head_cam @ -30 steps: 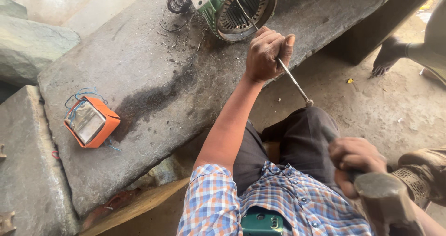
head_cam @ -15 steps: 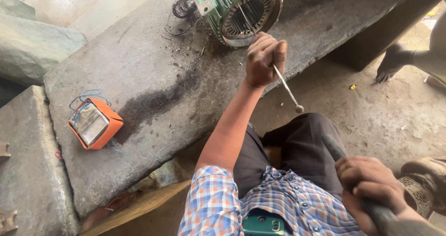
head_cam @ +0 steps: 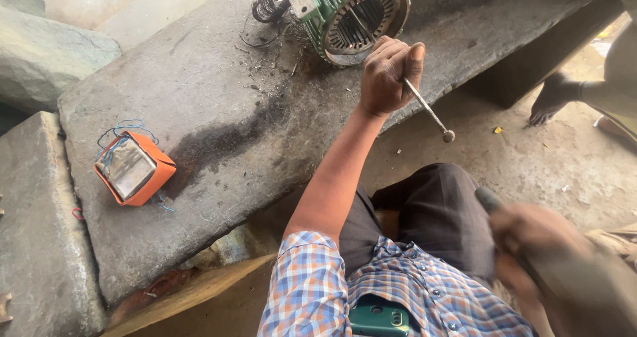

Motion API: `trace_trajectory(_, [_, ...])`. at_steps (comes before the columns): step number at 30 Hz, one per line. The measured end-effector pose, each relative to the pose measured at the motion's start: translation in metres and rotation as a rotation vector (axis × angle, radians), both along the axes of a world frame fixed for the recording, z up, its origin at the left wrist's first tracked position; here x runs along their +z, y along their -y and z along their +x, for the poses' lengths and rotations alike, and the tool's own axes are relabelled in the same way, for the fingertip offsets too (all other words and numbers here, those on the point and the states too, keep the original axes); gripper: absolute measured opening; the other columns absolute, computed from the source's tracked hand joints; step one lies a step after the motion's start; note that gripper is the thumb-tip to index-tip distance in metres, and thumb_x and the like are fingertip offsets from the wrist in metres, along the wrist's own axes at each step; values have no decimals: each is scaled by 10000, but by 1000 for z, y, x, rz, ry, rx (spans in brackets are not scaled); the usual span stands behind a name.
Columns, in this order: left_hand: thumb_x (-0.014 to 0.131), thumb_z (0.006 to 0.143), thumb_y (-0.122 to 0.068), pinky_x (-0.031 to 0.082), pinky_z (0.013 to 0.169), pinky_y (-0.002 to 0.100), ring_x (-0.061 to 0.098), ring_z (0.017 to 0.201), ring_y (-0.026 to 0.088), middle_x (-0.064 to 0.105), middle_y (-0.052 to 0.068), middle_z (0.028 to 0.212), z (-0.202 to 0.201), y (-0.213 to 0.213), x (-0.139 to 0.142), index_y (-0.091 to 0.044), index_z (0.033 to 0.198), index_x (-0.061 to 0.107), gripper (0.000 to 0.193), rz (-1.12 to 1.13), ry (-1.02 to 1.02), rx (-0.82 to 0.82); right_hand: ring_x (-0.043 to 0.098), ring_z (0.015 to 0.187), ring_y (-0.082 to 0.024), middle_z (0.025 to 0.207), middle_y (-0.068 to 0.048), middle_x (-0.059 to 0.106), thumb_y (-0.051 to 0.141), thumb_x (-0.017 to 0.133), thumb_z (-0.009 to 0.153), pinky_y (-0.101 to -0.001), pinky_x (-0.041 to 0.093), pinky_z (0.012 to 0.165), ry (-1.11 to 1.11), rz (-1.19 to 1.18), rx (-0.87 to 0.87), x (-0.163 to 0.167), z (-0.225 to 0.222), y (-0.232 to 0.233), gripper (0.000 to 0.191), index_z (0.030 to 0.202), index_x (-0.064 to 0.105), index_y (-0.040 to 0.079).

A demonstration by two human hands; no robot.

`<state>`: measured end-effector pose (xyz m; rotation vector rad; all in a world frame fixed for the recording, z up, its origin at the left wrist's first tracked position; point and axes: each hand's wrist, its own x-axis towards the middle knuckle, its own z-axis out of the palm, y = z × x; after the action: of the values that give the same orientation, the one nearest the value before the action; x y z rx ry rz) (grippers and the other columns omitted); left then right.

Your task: The person sits at a stone bench holding a long metal punch against an electric motor stator and repeatedly strikes the punch with a hammer, repositioning the rod between strikes. The person continues hammering the rod against the motor housing throughout the episode.

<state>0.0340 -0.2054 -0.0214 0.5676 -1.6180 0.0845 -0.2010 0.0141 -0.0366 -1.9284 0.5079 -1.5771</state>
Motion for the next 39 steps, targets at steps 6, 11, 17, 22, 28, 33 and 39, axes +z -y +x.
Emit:
trace_trajectory(6, [426,1118,-268,455,606,365,540,498,213,525,34,546,-2,4,-3,-124,642,544,512,25,1,19,637,674,-214,801,-99,647,139,712,846,-406,510,666,-338,181,-251,-16,7,-1,184,979,628,44])
trace_trajectory(11, [437,1116,-255,446,610,391,519,513,232,500,57,553,1,-3,-1,-92,641,523,510,17,33,34,642,667,-199,803,-87,652,143,709,850,-380,508,631,131,-122,31,-11,-4,-12,186,997,646,48])
trace_trajectory(17, [449,1110,-222,449,608,394,507,527,236,489,55,562,11,-5,9,-94,640,512,491,38,-61,87,649,657,-181,805,-73,658,149,706,856,-347,505,589,-478,-13,-316,-33,11,28,191,1018,669,54])
trace_trajectory(22, [456,1091,-203,454,601,399,529,507,230,501,32,544,12,5,14,-112,637,518,468,48,15,83,595,641,-231,863,-160,681,93,686,778,-339,460,555,-657,-220,-414,-39,-14,4,269,1046,706,103])
trace_trajectory(28, [470,1101,-220,465,622,415,577,561,261,536,55,589,-3,4,8,-89,684,559,446,-4,71,126,575,610,-117,760,38,617,148,881,758,-166,410,595,375,122,114,-52,-14,4,266,988,751,178])
trace_trajectory(33, [434,1057,-187,391,463,359,479,371,188,472,-9,447,-3,21,5,-135,571,507,495,175,78,156,705,750,-195,997,-102,719,73,728,860,-336,557,683,-547,166,-367,-52,-17,31,255,1114,715,66])
trace_trajectory(39, [377,1138,-254,449,539,369,521,452,196,490,18,517,6,14,-2,-124,644,526,533,-25,116,118,674,674,-135,923,-25,718,265,705,898,-289,557,615,94,-64,-55,-24,-14,18,290,1132,688,94])
